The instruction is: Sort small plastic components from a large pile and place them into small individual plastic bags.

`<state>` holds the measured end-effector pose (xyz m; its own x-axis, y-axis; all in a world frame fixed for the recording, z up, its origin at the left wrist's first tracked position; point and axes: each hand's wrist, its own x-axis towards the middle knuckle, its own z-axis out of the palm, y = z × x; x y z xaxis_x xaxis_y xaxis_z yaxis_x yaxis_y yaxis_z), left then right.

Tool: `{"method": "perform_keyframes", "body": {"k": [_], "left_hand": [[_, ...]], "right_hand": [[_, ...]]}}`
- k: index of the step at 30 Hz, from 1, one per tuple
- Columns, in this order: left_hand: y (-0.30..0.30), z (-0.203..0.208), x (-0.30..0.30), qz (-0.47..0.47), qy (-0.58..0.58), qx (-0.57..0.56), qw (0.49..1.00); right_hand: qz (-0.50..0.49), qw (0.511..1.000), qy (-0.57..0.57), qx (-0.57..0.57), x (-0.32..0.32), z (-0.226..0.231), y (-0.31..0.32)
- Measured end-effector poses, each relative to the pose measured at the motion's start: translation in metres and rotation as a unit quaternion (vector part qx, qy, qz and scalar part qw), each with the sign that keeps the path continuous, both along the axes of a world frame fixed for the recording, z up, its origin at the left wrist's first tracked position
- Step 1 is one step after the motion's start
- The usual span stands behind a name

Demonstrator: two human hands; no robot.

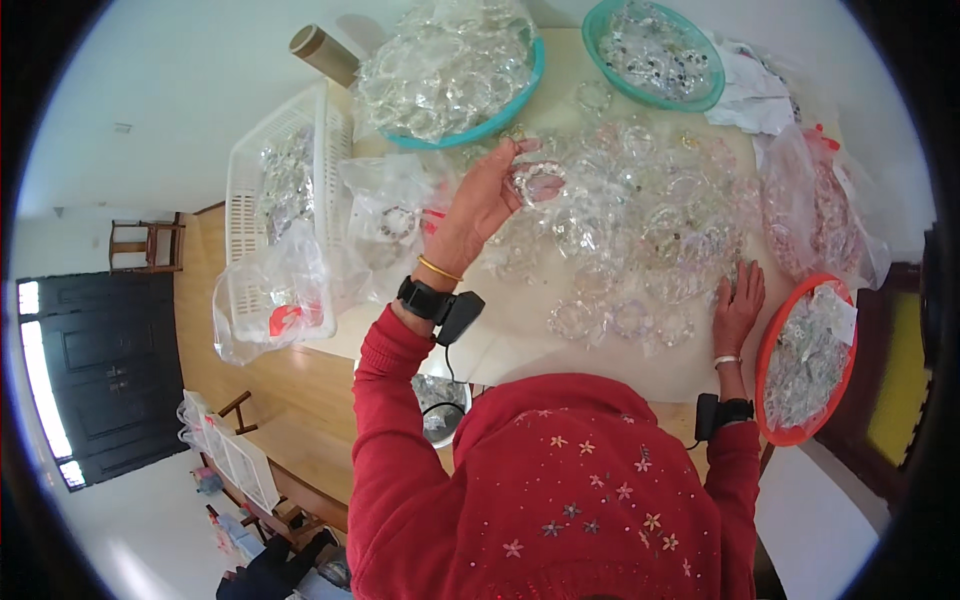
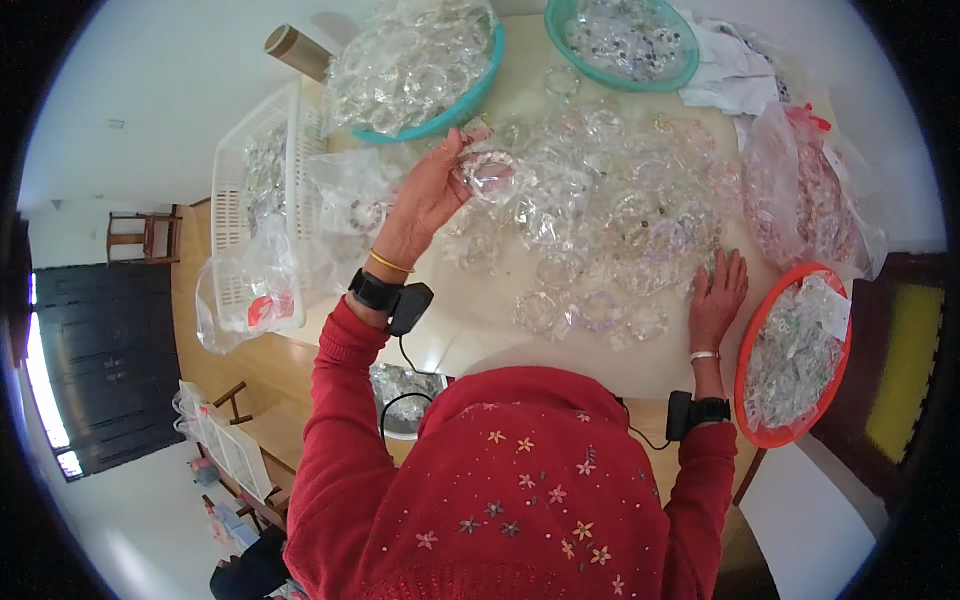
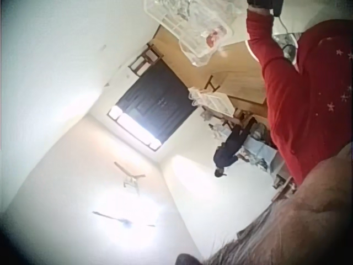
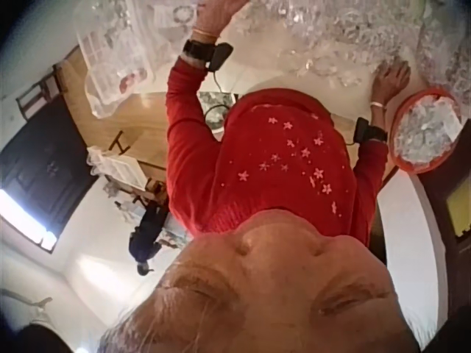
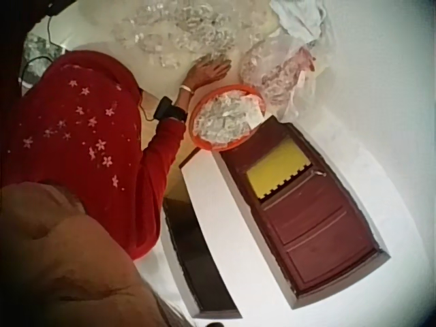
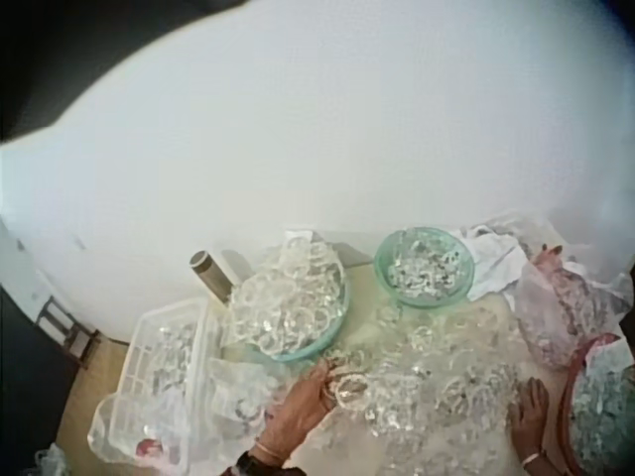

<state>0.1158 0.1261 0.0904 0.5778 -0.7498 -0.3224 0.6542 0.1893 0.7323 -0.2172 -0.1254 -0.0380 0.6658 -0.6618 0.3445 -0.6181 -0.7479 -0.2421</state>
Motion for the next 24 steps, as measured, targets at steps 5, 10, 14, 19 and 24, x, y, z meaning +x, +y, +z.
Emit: {"method": "perform_keyframes", "body": {"k": [5,10,14,19,24], "left_hand": [[-0.013,0.004,0.021,0.068,0.044,-0.044,0.996],[-0.014,0.04,0.081,0.029,0.047,-0.214,0.975],[-0.012,0.016,0.062,0.111,-0.207,-0.061,0.97],[0.009,-0.07,0.024,0.032,-0.611,0.458,0.645],[-0.002,-0.072,0.018,0.047,-0.666,0.502,0.549]], "right_hand": [[0.008,1.0,-0.005,-0.006,-0.007,-0.012,-0.003],[-0.004,1.0,0.006,-0.003,-0.009,-0.013,0.001],[0.0,1.0,0.01,-0.008,-0.006,-0.009,-0.002],[-0.001,1.0,0.006,-0.022,-0.003,-0.009,-0.004],[0.007,1.0,-0.006,-0.021,-0.005,-0.015,-0.005]]}}
